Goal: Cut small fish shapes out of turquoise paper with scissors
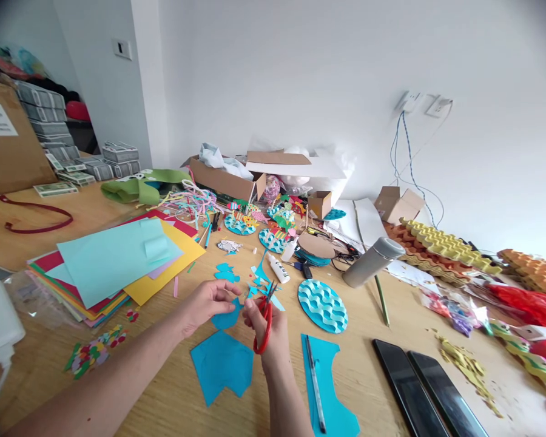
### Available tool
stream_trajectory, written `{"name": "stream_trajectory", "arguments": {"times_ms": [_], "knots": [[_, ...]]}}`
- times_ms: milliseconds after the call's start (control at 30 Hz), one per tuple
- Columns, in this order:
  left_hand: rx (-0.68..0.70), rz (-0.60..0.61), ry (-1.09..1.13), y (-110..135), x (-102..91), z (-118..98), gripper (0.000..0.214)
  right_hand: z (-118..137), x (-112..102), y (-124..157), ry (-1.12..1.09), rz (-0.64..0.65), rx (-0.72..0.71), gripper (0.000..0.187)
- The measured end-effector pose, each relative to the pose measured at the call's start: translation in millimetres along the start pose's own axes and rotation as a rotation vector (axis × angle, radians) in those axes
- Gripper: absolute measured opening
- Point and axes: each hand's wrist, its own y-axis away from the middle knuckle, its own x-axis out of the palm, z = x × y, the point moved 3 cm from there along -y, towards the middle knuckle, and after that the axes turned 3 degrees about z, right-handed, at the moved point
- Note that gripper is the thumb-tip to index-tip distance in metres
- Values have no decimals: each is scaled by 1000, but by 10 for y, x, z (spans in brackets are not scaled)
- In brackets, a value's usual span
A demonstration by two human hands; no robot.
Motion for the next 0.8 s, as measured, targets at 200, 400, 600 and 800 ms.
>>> {"name": "stream_trajectory", "arguments": {"times_ms": [200, 400, 600, 800], "knots": [[-28, 153, -70, 27, 69, 27, 48, -7, 55, -13, 44, 105, 80, 39], [-28, 138, -110, 6, 42, 79, 47, -14, 25, -17, 46, 40, 67, 33], [-40, -2, 78, -20, -6, 26, 38, 36, 27, -2, 59, 65, 20, 35], [-47, -98, 267, -45, -38, 34, 43, 17, 83, 19, 40, 113, 35, 35]]}}
